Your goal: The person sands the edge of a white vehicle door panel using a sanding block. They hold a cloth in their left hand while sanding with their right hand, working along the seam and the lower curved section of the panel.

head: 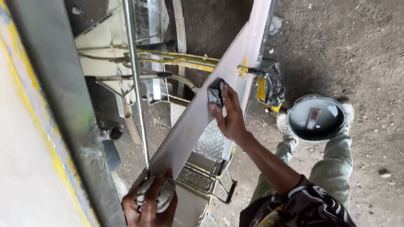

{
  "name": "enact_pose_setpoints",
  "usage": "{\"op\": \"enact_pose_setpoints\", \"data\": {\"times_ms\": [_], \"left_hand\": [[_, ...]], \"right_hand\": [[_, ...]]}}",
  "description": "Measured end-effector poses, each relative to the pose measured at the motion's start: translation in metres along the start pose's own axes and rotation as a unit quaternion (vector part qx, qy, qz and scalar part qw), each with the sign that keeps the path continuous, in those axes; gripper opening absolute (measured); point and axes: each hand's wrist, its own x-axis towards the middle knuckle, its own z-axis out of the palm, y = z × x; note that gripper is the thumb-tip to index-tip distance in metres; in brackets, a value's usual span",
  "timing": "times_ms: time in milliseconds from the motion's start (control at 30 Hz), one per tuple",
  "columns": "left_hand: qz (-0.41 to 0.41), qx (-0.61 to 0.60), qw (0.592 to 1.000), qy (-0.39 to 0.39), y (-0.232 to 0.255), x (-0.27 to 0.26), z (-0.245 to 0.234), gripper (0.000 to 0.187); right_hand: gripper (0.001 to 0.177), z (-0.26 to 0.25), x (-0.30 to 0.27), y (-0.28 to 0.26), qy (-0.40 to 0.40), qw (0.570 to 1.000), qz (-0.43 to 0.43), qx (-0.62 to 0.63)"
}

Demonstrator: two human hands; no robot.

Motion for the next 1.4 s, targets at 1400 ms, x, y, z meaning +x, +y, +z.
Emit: {"op": "enact_pose_setpoints", "data": {"times_ms": [1400], "left_hand": [[-0.055, -0.066, 0.990, 0.109, 0.018, 0.002, 0.020, 0.050]], "right_hand": [[0.038, 0.001, 0.100, 0.202, 0.001, 0.979, 0.190, 0.073]]}}
